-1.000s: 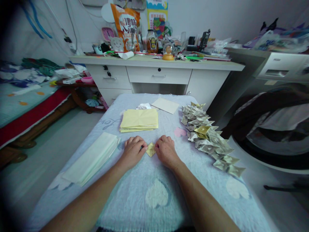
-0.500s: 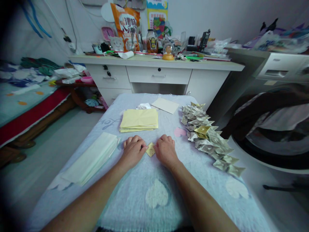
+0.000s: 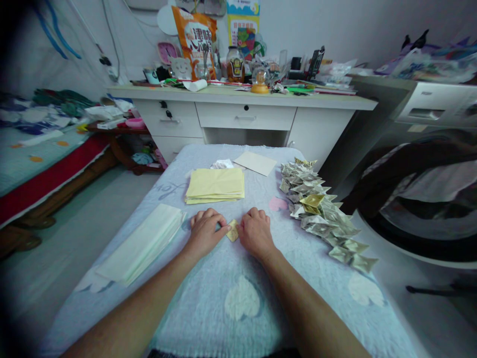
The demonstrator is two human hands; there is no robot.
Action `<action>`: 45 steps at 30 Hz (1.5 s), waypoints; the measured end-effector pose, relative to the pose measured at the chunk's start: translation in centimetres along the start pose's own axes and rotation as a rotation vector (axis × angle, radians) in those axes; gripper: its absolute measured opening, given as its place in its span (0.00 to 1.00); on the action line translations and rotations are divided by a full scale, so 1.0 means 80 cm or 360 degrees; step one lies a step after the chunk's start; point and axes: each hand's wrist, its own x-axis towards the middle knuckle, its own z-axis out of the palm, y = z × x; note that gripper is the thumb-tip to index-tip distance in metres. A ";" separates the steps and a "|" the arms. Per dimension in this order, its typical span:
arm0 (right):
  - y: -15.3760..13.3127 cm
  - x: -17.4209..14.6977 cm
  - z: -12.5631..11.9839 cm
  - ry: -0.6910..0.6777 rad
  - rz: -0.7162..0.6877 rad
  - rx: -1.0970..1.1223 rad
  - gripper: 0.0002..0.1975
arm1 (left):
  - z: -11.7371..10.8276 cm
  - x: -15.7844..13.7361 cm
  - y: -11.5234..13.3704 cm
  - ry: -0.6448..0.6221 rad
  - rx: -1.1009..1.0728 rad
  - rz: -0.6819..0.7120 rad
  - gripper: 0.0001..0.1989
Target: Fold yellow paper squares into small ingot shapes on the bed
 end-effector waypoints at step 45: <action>0.003 -0.006 -0.013 0.0043 -0.0389 0.0654 0.02 | -0.017 0.000 0.012 -0.0175 -0.1022 0.0252 0.04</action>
